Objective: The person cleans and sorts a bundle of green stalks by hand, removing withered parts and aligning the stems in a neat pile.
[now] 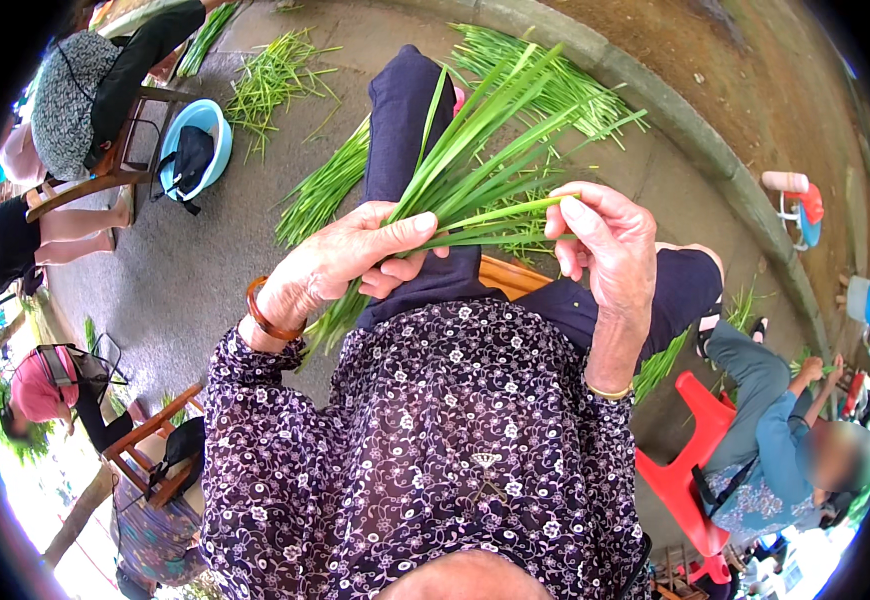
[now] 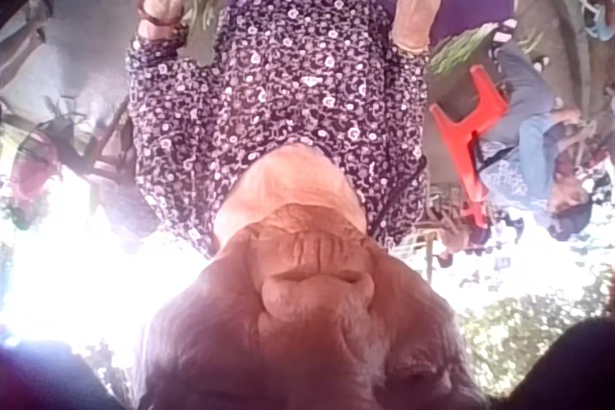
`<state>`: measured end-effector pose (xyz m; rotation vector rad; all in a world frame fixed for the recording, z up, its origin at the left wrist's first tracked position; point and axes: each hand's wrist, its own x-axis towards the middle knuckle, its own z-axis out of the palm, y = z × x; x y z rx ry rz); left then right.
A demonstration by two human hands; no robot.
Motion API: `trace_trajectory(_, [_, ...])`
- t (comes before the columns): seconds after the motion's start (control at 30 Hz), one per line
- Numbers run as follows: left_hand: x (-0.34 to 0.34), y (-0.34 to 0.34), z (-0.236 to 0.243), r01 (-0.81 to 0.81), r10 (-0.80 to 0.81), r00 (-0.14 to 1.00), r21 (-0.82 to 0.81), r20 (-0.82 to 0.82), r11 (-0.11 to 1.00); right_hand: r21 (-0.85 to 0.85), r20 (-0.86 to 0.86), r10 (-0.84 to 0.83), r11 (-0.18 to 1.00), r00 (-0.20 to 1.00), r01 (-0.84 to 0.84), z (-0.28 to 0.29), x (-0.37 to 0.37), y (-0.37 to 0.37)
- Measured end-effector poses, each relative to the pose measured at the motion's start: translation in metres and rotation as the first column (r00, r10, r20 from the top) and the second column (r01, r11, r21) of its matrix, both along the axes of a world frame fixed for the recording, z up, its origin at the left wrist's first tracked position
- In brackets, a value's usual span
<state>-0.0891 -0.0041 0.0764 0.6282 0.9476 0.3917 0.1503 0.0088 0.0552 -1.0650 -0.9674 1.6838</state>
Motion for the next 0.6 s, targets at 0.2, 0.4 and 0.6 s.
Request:
trace_trajectory(0.2, [-0.003, 0.000, -0.006, 0.001, 0.003, 0.998, 0.079, -0.056, 0.997, 0.136, 0.160, -0.043, 0.990, 0.986, 0.022, 0.002, -0.002, -0.001])
trace_trajectory(0.4, [-0.004, -0.002, -0.004, 0.012, 0.013, 0.995, 0.248, -0.097, 0.969, 0.239, 0.232, -0.053, 0.971, 0.971, -0.005, -0.001, -0.003, -0.002])
trace_trajectory(0.6, [0.000, -0.002, 0.004, 0.046, 0.017, 0.984, 0.344, -0.179, 0.938, 0.414, 0.405, -0.123, 0.908, 0.906, -0.062, -0.008, -0.004, -0.003])
